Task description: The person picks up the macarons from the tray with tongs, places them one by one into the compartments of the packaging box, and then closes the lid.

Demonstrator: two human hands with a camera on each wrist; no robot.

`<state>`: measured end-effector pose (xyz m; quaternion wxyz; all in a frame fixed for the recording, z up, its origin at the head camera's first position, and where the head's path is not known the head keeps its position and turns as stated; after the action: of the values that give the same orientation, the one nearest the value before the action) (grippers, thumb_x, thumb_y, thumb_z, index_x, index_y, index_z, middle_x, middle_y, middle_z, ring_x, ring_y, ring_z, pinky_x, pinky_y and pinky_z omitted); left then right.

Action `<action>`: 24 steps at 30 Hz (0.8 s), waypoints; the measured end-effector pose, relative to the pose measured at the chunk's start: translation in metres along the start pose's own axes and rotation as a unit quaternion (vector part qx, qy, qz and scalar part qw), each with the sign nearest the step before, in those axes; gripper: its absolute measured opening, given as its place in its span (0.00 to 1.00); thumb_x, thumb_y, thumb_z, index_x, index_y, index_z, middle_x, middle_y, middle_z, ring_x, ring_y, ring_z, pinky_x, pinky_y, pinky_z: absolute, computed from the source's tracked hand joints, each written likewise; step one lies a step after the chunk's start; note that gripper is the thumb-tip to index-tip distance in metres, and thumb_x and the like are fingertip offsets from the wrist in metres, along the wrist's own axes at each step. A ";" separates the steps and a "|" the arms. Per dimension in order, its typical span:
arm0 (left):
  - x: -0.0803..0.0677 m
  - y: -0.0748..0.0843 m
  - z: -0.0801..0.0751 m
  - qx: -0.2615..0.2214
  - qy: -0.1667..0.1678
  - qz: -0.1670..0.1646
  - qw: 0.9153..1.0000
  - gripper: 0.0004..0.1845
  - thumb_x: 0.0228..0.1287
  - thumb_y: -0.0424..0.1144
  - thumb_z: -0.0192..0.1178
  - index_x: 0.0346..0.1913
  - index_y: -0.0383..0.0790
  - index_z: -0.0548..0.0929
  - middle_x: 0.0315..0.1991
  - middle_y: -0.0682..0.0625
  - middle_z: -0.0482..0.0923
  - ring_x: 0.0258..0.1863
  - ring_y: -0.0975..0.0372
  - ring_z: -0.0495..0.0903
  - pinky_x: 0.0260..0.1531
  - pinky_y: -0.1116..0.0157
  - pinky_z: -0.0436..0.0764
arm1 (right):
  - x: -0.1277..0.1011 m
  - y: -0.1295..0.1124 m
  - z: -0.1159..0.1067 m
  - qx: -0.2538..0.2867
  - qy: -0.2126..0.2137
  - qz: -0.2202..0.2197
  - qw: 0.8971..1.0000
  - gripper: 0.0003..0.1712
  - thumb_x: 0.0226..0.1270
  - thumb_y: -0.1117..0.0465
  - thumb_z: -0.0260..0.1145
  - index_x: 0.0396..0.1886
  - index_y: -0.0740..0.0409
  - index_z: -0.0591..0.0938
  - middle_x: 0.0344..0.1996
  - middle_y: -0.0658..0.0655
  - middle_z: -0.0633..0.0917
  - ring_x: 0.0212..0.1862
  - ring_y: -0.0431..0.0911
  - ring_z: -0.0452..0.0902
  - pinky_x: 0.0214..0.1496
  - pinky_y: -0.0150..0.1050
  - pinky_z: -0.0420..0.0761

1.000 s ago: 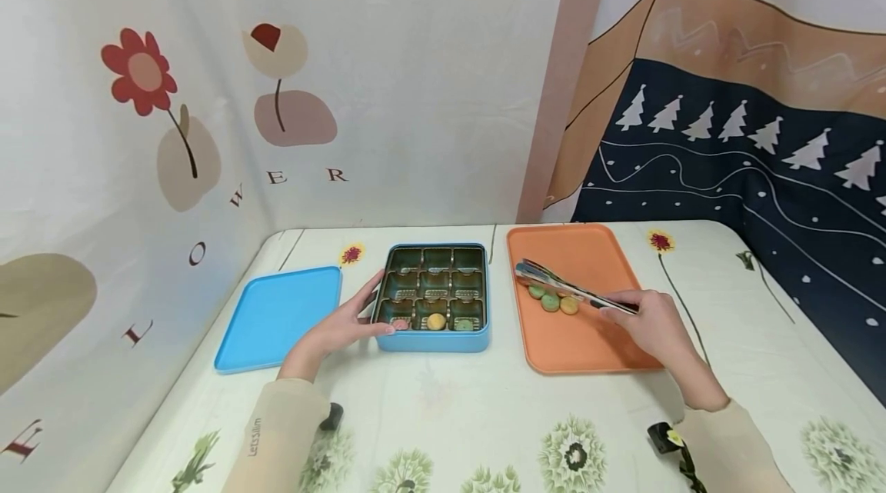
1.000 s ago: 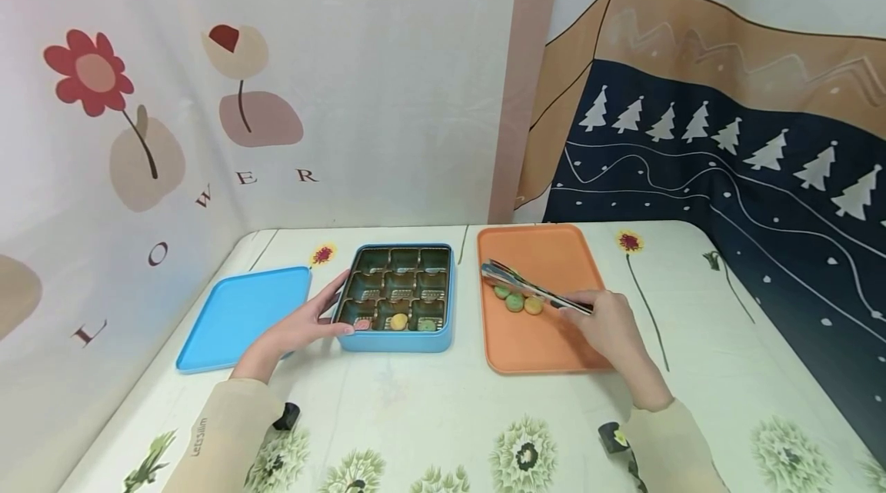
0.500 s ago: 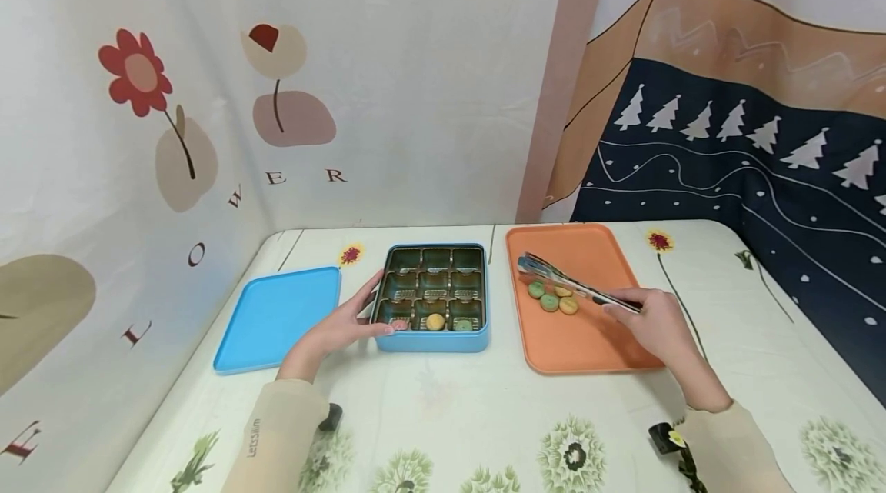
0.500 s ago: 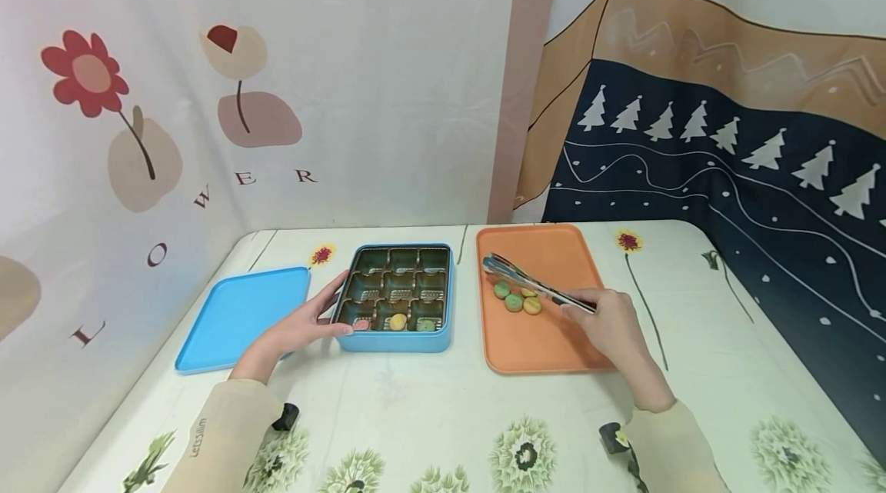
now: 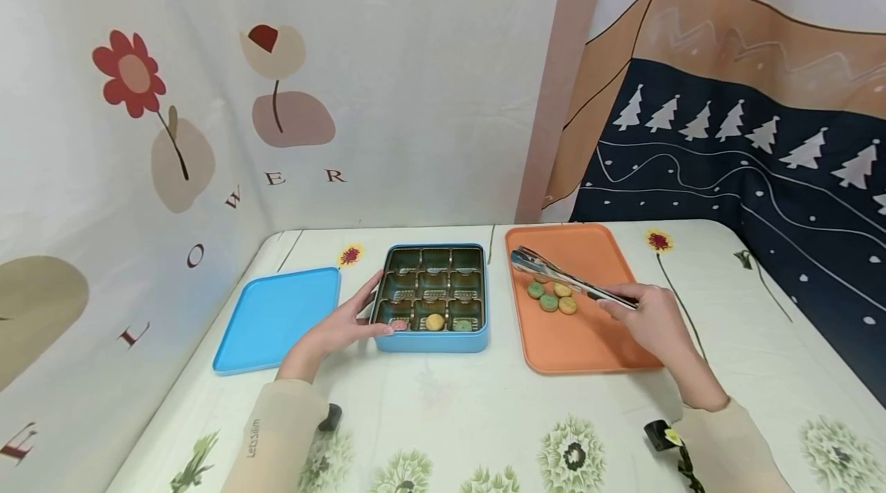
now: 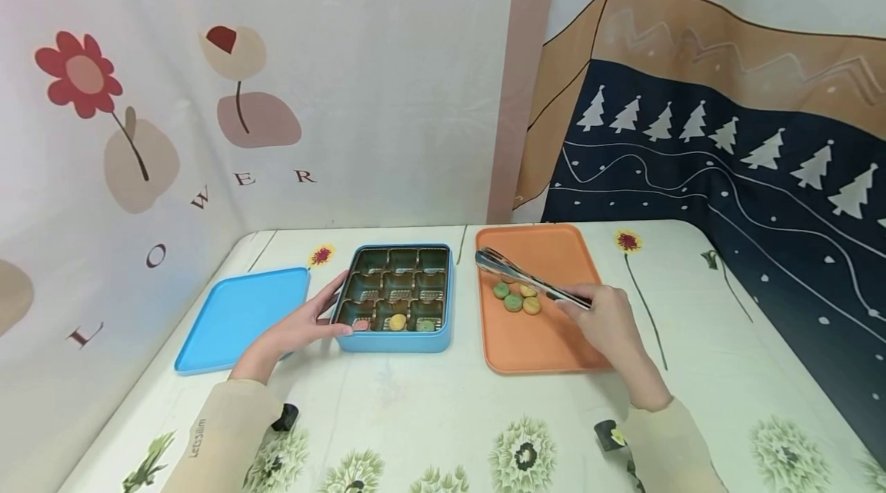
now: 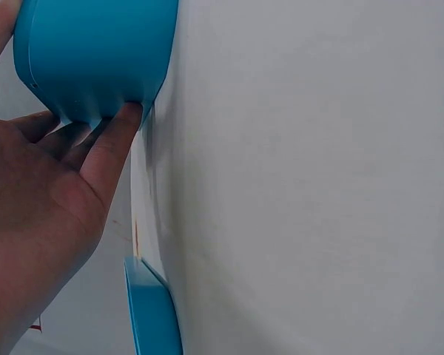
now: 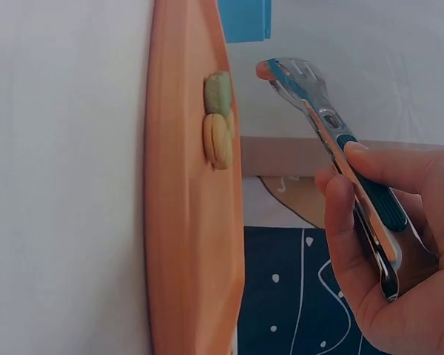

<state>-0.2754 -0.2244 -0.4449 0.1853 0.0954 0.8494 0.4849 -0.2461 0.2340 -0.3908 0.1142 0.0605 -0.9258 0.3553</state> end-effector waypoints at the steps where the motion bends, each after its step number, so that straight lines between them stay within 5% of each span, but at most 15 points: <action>1: 0.000 0.000 0.000 0.000 0.000 0.001 1.000 0.58 0.64 0.45 0.69 0.81 0.59 0.34 0.82 0.38 0.32 0.78 0.36 0.47 0.72 0.36 0.58 | 0.000 -0.001 0.000 0.000 0.002 -0.002 1.000 0.16 0.65 0.62 0.71 0.47 0.69 0.87 0.38 0.68 0.89 0.25 0.40 0.77 0.20 0.32 0.68; 9: 0.001 0.000 -0.001 0.036 0.007 0.012 0.999 0.58 0.63 0.46 0.69 0.81 0.58 0.35 0.82 0.39 0.33 0.79 0.37 0.42 0.72 0.35 0.57 | 0.003 -0.012 0.001 0.006 0.010 -0.010 1.000 0.15 0.63 0.63 0.72 0.46 0.67 0.88 0.38 0.67 0.90 0.27 0.42 0.76 0.23 0.31 0.69; 24: 0.000 0.001 -0.001 0.020 0.001 0.012 1.000 0.57 0.64 0.45 0.69 0.81 0.59 0.35 0.82 0.41 0.31 0.79 0.38 0.40 0.73 0.37 0.56 | 0.005 -0.033 0.015 0.045 -0.019 -0.017 0.999 0.14 0.64 0.63 0.71 0.47 0.66 0.88 0.40 0.65 0.90 0.31 0.44 0.86 0.27 0.29 0.79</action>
<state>-0.2760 -0.2244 -0.4439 0.1766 0.1085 0.8578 0.4704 -0.2473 0.1995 -0.3791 0.0994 0.0883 -0.9096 0.3936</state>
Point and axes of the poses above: each hand's wrist, its own x-axis towards the middle knuckle, its own z-axis out of the palm, y = z × x, the point moved 5 cm from there along x, towards the middle knuckle
